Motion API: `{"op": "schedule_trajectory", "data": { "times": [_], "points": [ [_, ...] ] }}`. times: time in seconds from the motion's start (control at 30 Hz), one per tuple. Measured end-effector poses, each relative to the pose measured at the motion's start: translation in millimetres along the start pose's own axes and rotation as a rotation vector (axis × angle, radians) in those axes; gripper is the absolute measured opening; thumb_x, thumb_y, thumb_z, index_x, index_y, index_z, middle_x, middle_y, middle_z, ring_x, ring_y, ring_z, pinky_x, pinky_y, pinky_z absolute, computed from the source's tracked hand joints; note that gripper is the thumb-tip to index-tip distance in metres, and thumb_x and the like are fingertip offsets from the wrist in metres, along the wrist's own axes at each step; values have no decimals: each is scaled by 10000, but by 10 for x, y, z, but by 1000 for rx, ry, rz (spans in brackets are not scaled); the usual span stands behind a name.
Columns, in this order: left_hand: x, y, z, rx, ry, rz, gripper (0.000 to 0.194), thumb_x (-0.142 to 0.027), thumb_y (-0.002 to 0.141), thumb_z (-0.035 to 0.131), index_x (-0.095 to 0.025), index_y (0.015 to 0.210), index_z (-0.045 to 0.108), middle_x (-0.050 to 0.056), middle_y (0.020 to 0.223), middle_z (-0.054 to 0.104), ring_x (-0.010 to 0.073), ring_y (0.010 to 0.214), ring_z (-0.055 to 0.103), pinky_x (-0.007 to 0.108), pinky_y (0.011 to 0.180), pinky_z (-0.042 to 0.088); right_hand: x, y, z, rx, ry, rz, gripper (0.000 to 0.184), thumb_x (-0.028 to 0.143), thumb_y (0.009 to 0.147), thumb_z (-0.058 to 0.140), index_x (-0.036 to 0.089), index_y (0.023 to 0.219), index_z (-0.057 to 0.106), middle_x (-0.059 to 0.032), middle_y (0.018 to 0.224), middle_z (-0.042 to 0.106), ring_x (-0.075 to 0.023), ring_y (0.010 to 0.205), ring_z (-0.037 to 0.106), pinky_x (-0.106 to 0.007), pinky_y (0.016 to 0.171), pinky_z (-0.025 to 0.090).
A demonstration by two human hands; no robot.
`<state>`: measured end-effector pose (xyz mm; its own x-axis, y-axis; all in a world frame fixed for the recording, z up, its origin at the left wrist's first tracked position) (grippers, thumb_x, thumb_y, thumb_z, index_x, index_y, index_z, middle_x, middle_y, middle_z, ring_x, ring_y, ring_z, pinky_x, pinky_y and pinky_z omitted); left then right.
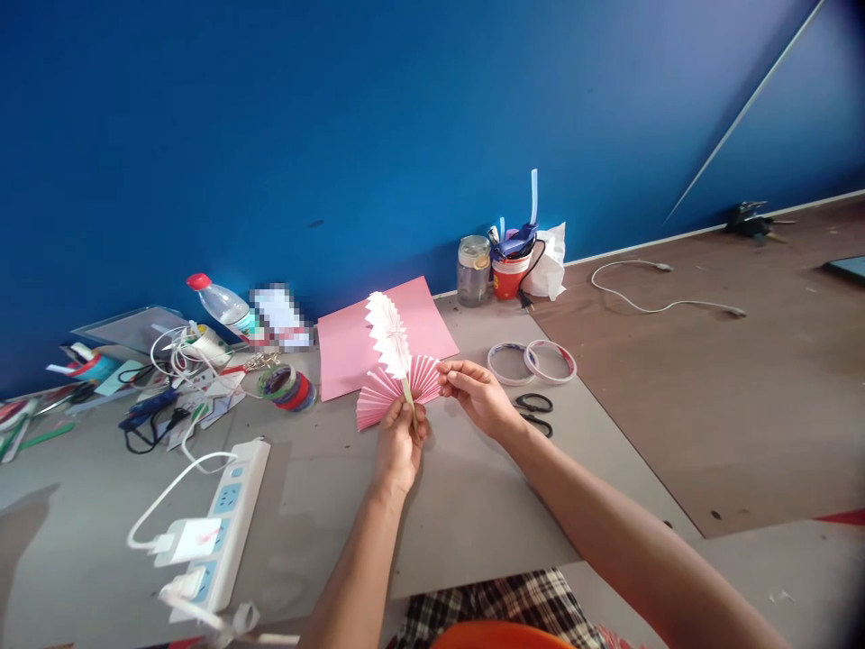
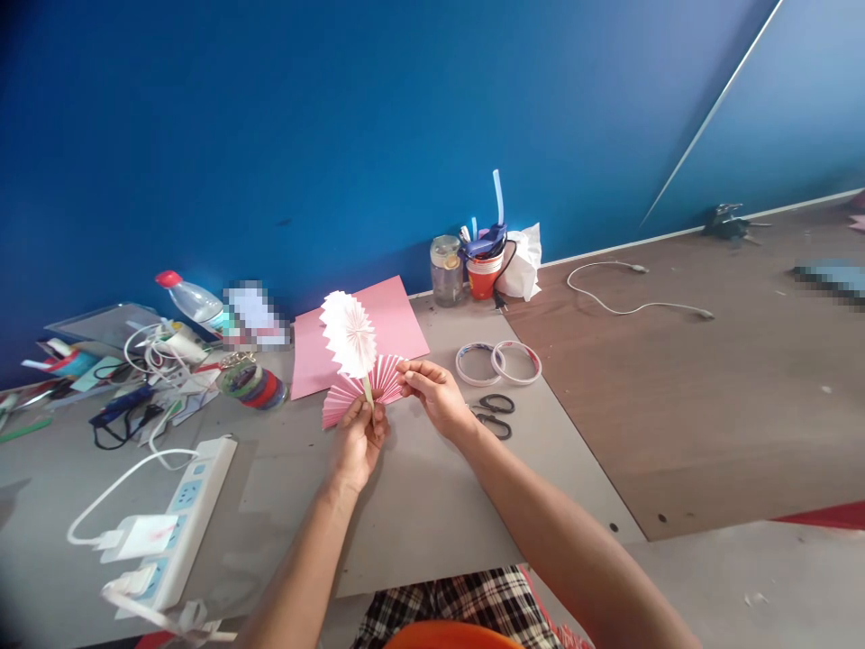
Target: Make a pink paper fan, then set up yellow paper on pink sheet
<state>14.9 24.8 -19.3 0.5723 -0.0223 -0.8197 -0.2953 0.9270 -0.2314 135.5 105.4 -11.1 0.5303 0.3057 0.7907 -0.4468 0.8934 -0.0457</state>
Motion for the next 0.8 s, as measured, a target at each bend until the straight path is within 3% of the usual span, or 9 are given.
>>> {"op": "schedule_trajectory", "data": {
  "times": [0.17,0.33,0.5,0.7,0.8],
  "points": [
    [-14,3,27,157,-180,-121,223,-160,759,638,-148,982,625,-75,582,404,8,419,303,150,437,259,6,-3,2,2,12,-2,223,309,675,748,173,848,709,-5,744,655,-91,630,537,-261,672,428],
    [-14,14,7,183,-227,-142,223,-145,776,617,-143,998,632,-75,589,383,8,424,303,147,435,275,32,-2,4,-10,18,-2,228,315,661,752,174,835,710,-5,737,650,-93,622,532,-264,660,431],
    [-222,27,14,50,-54,-10,292,-238,739,676,-139,1010,629,-50,613,487,34,461,429,168,464,347,56,8,0,-4,10,-16,220,320,665,746,177,826,705,-4,736,643,-94,615,532,-271,656,435],
    [-690,181,-69,-156,325,331,319,-348,729,677,-159,979,614,-18,689,603,77,561,561,196,553,431,62,26,-42,-43,-37,-33,248,336,635,750,174,818,708,0,724,643,-88,614,530,-257,660,433],
    [-738,302,-124,-202,369,355,314,-342,696,682,-171,943,590,-11,721,629,100,587,600,213,572,449,75,24,-43,-65,-83,-40,252,347,635,743,177,818,707,1,724,644,-93,621,525,-255,657,434]
  ]
}}
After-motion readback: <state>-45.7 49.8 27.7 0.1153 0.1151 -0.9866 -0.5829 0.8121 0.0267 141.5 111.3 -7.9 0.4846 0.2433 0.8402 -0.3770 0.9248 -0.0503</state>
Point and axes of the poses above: each hand's wrist, its own y-axis towards the middle knuckle, its own z-axis out of the palm, x = y × z, the point moved 4 cm from there along y, towards the middle knuckle
